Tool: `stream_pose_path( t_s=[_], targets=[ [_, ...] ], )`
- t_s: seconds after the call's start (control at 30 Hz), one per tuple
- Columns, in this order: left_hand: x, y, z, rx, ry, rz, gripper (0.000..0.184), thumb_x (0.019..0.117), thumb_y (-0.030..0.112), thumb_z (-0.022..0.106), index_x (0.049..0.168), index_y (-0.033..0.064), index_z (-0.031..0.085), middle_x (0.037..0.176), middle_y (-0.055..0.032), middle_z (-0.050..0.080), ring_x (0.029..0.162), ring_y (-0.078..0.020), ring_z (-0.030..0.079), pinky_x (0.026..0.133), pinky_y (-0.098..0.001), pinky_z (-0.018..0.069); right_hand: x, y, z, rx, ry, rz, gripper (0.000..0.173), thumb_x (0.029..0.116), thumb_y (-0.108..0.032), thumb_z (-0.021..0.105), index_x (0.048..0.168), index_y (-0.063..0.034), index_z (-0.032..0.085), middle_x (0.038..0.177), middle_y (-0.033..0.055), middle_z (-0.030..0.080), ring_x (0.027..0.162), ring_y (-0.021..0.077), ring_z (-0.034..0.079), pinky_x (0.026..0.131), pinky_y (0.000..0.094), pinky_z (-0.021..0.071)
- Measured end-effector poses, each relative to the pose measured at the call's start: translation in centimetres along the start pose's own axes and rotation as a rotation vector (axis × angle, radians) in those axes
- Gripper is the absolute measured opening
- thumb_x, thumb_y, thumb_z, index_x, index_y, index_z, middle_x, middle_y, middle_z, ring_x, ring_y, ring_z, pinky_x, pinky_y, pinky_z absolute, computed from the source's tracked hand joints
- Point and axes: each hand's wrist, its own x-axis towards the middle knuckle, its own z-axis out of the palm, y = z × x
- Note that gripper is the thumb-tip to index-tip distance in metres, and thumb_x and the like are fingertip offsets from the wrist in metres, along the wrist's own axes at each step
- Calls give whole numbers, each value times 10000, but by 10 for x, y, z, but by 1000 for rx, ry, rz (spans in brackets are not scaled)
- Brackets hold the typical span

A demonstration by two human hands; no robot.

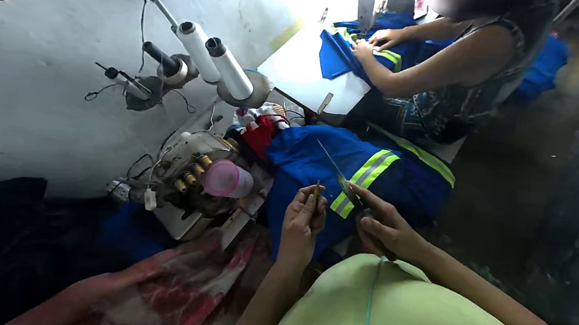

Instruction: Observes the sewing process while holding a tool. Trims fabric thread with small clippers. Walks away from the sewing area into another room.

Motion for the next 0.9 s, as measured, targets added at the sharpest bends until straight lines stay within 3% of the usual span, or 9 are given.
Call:
stream_pose_path(
  t_s=[0.1,0.17,0.27,0.4,0.57,0.7,0.77,0.8,0.9],
  targets=[
    [-7,1,8,-13,103,-12,292,1073,24,276,1046,63,564,696,74,561,509,34,446,473,-111,381,5,-3,3,-197,-40,-8,794,973,-235,601,1578,36,165,702,-74,528,507,-39,484,479,147,451],
    [-14,-2,14,11,239,12,312,1000,-55,322,938,122,572,689,101,645,564,43,568,536,-134,487,9,-6,5,-448,-90,-40,877,949,-290,678,1568,85,182,738,-6,553,580,-26,496,570,153,458],
    [-27,-9,6,116,189,40,322,962,-88,416,1240,29,529,1012,61,689,909,1,665,805,-209,575,15,-12,9,-658,-120,-17,948,932,-384,716,1582,64,191,808,95,613,677,83,554,676,254,506],
    [-31,-3,14,237,235,46,324,960,-120,446,1255,-13,528,983,63,673,881,33,650,810,-179,564,18,-11,10,-656,-131,-44,926,932,-369,719,1590,39,210,843,128,635,698,114,572,692,283,516],
    [-35,-1,15,176,207,54,266,951,-132,378,1008,77,533,821,144,656,783,72,634,761,-153,547,17,-11,10,-508,-170,-46,886,936,-282,727,1598,-2,207,855,94,623,630,34,546,591,187,480],
    [-37,-18,-17,276,-144,260,282,949,329,674,1182,183,608,1034,225,701,998,108,631,911,-165,531,15,-12,12,-426,-170,-78,882,943,-240,718,1599,8,183,833,68,630,589,3,540,551,159,478],
    [-39,-17,-21,341,-183,258,459,931,297,687,1246,8,519,1066,157,672,1015,88,620,915,-177,530,14,-11,13,-393,-174,-115,870,948,-216,701,1591,34,171,836,60,622,589,-17,534,544,142,472],
    [-40,-16,-20,343,-185,251,453,919,288,698,1241,24,521,1063,162,674,1013,87,623,910,-178,534,14,-11,13,-392,-173,-136,865,944,-201,702,1586,44,176,837,61,623,591,-20,535,543,137,472],
    [-40,-18,-18,319,-219,301,308,980,458,609,1255,317,601,1133,268,679,1070,135,604,952,-146,515,12,-10,14,-474,-153,-158,873,929,-224,737,1584,32,220,857,96,641,628,15,546,582,166,477]
  ],
)
